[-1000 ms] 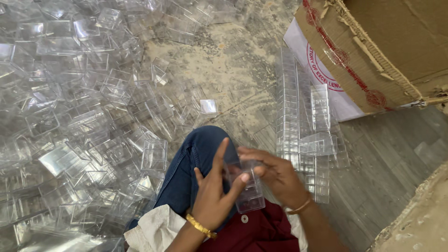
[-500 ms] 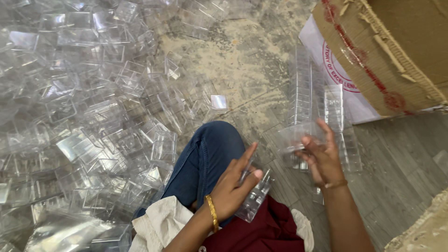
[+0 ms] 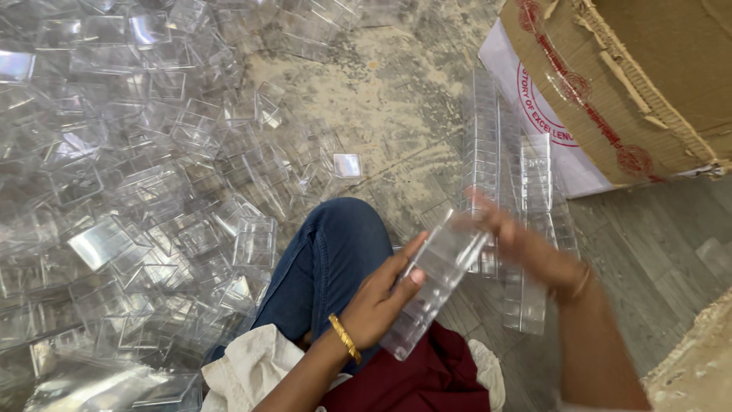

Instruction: The person sits on the floor among a large pile of clear plastic boxes and repeatedly picks up a base and lid, snaps them together by hand, and stacks the closed boxes beside them, occasionally moving boxes aside to reach more parts.

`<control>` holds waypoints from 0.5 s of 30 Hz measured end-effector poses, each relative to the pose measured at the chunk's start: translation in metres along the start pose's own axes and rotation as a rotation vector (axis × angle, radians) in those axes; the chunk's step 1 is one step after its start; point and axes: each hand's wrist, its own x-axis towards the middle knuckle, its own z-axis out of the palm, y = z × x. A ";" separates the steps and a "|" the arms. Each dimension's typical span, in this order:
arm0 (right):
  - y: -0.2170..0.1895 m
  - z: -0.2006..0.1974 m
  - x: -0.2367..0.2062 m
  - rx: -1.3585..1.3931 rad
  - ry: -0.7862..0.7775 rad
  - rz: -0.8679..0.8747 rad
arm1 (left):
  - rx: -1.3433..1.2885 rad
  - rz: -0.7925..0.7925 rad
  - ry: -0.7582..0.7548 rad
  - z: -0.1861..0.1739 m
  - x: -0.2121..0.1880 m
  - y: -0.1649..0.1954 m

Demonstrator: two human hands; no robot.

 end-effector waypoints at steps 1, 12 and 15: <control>0.002 -0.030 0.013 -0.094 0.177 -0.047 | -0.010 0.009 0.018 0.000 0.004 -0.005; 0.081 -0.097 0.101 -0.881 1.157 0.309 | -0.112 0.084 0.163 -0.006 -0.002 -0.020; 0.056 -0.075 0.085 -0.556 1.208 -0.018 | -0.045 0.144 0.171 -0.001 -0.004 -0.012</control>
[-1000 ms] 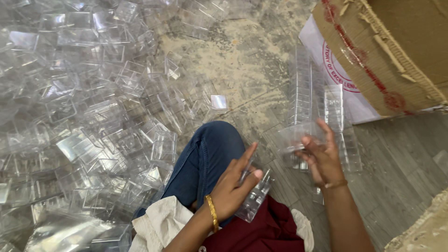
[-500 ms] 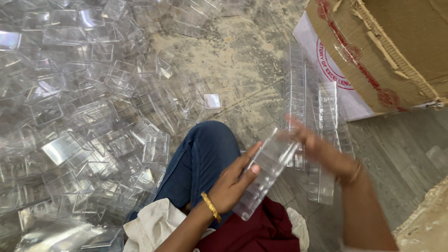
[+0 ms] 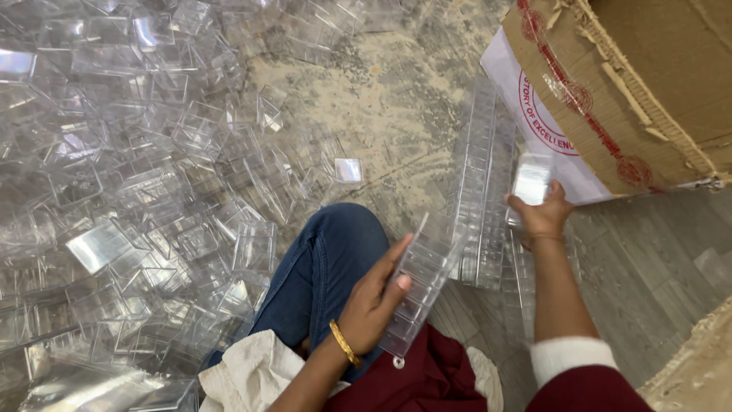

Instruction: The person sits on the floor among a large pile of clear plastic boxes and repeatedly picks up a base and lid, snaps them together by hand, and stacks the closed boxes beside them, occasionally moving boxes aside to reach more parts.

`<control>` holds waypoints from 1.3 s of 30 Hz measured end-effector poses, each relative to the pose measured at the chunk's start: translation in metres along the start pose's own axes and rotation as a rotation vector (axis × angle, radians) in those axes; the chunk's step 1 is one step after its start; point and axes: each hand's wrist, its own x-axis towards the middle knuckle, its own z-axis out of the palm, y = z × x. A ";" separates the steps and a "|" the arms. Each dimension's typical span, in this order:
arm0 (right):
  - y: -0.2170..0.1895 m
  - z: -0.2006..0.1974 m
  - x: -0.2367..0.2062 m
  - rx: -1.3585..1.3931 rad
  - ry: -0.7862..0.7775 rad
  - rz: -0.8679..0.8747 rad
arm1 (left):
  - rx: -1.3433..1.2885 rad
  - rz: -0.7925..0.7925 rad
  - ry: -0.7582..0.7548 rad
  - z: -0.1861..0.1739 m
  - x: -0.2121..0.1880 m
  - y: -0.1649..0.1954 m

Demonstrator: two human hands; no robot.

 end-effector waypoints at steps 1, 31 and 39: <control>-0.015 -0.007 -0.007 0.272 -0.090 -0.035 | 0.053 -0.025 -0.006 0.002 0.001 0.003; -0.147 -0.049 -0.180 1.373 -0.572 0.077 | 0.537 0.004 -0.069 -0.046 -0.031 0.070; -0.160 -0.060 -0.190 1.342 -0.673 -0.040 | 0.516 -0.104 -0.132 -0.065 -0.032 0.084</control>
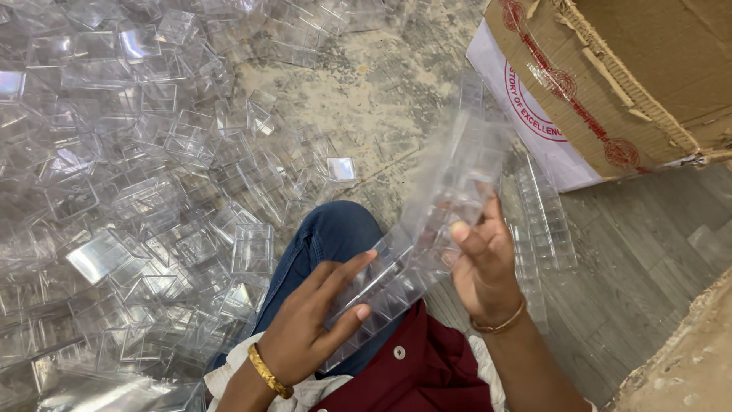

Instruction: The person sits on the floor among a large pile of clear plastic boxes and repeatedly picks up a base and lid, snaps them together by hand, and stacks the closed boxes beside them, occasionally moving boxes aside to reach more parts.

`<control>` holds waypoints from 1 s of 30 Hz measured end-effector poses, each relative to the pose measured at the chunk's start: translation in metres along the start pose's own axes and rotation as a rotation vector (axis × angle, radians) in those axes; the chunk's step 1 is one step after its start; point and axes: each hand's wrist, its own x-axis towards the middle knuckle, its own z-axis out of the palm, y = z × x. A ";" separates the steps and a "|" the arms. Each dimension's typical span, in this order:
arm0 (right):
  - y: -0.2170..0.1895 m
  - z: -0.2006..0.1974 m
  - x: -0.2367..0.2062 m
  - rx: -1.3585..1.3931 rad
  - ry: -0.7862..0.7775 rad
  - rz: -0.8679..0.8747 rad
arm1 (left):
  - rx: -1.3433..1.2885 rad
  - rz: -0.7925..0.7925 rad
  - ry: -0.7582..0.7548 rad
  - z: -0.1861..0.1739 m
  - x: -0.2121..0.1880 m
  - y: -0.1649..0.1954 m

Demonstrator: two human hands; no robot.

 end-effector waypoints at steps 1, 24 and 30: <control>-0.003 0.000 0.000 0.029 0.006 -0.006 | -0.011 0.049 0.024 0.001 0.000 0.001; 0.055 -0.291 -0.049 -1.805 0.275 1.199 | -0.365 0.249 0.408 0.020 0.016 -0.018; 0.007 -0.291 -0.057 -1.664 0.284 0.729 | -0.594 0.215 0.419 -0.013 0.017 -0.016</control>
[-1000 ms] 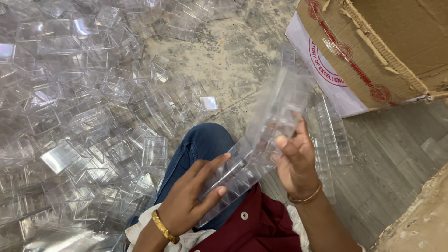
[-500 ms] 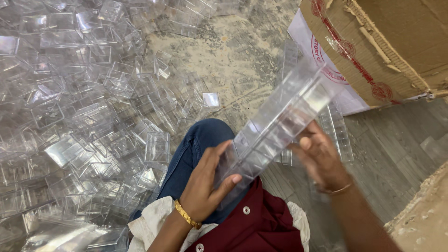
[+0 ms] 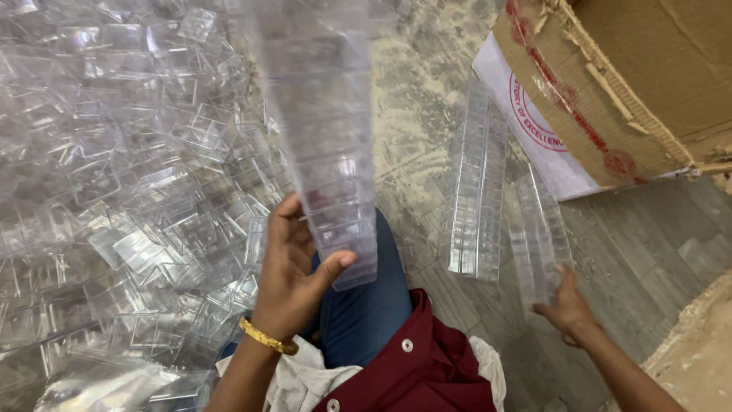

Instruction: The person sits on the floor among a large pile of clear plastic boxes and repeatedly picks up a base and lid, snaps them together by hand, and stacks the closed boxes beside them, occasionally moving boxes aside to reach more parts.

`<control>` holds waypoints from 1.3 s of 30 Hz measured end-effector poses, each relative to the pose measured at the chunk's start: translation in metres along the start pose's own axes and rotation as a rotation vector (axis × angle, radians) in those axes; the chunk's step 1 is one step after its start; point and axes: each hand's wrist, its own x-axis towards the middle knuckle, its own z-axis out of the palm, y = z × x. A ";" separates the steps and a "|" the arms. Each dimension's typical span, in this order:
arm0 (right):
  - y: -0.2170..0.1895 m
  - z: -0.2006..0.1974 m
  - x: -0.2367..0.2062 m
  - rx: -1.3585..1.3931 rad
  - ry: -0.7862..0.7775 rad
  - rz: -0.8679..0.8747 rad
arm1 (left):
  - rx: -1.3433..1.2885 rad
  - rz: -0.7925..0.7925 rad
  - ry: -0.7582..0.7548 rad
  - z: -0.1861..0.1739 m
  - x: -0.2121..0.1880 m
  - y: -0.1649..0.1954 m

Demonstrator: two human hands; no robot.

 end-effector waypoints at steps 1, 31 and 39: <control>-0.006 -0.016 -0.011 -0.026 -0.001 -0.027 | -0.010 0.024 -0.009 -0.001 0.005 0.003; -0.119 0.005 -0.146 0.446 -0.591 -0.377 | -0.027 -0.061 -0.270 0.060 0.026 0.008; -0.135 -0.008 -0.145 0.448 -0.453 -0.521 | -0.189 -0.171 -0.314 0.046 0.030 0.010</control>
